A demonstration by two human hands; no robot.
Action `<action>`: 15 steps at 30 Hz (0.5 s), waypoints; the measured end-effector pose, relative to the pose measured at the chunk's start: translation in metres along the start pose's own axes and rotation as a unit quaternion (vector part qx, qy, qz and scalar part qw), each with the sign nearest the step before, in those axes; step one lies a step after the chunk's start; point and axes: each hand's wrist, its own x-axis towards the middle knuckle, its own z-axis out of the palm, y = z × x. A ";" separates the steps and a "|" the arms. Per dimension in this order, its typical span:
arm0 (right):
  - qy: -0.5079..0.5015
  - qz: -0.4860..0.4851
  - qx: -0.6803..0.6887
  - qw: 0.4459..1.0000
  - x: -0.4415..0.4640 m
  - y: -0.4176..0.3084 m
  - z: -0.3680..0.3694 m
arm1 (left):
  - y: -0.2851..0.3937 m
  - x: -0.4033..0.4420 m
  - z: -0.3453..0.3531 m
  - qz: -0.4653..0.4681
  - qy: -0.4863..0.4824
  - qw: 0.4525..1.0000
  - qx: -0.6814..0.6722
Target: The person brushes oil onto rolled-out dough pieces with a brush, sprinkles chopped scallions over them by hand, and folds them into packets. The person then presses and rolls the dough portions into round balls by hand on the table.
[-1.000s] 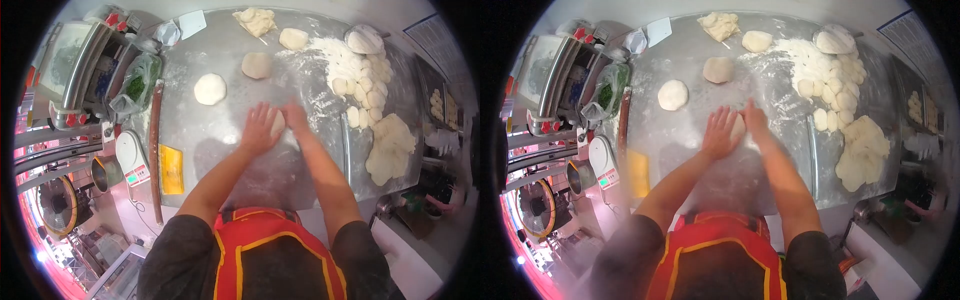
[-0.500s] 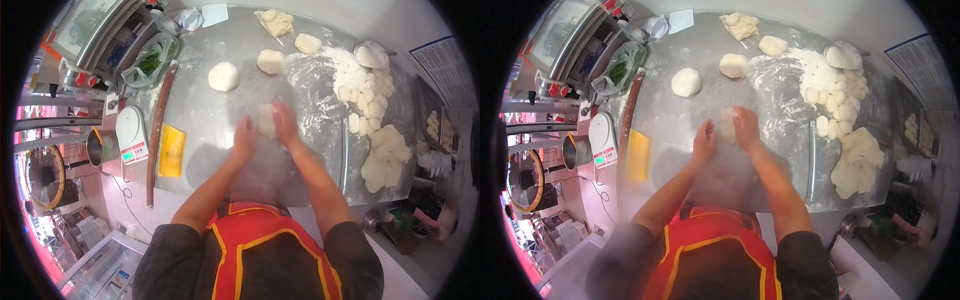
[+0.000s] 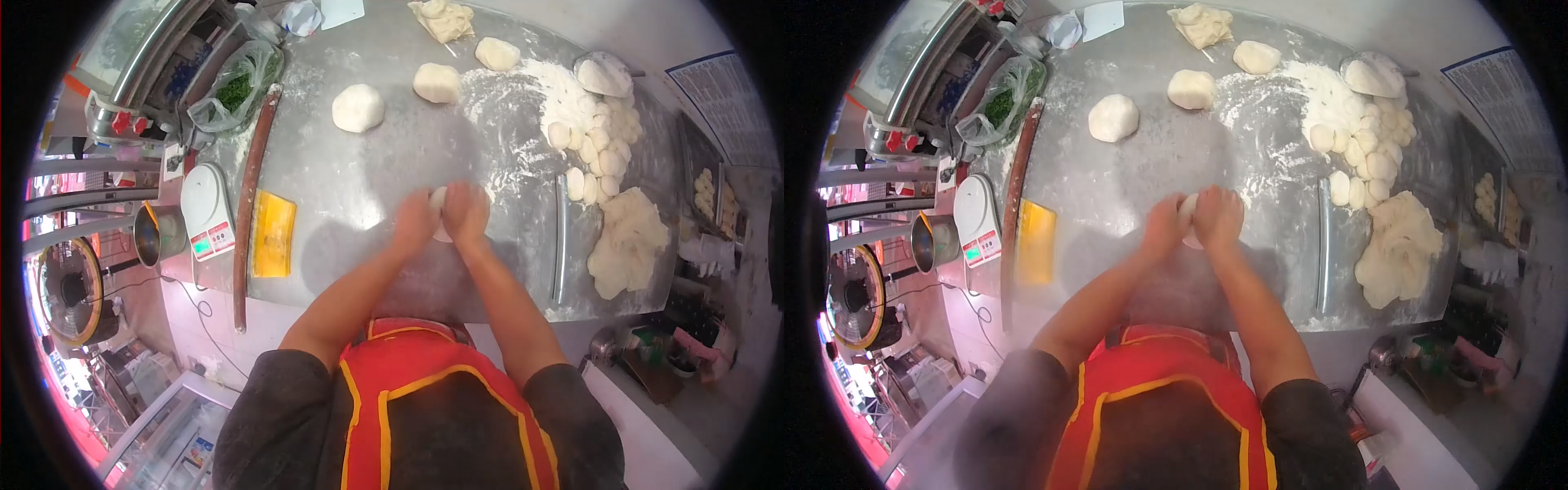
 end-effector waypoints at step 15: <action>0.195 -0.032 0.145 0.969 -0.023 0.006 -0.005 | -0.013 -0.002 -0.019 0.044 0.167 0.978 -0.114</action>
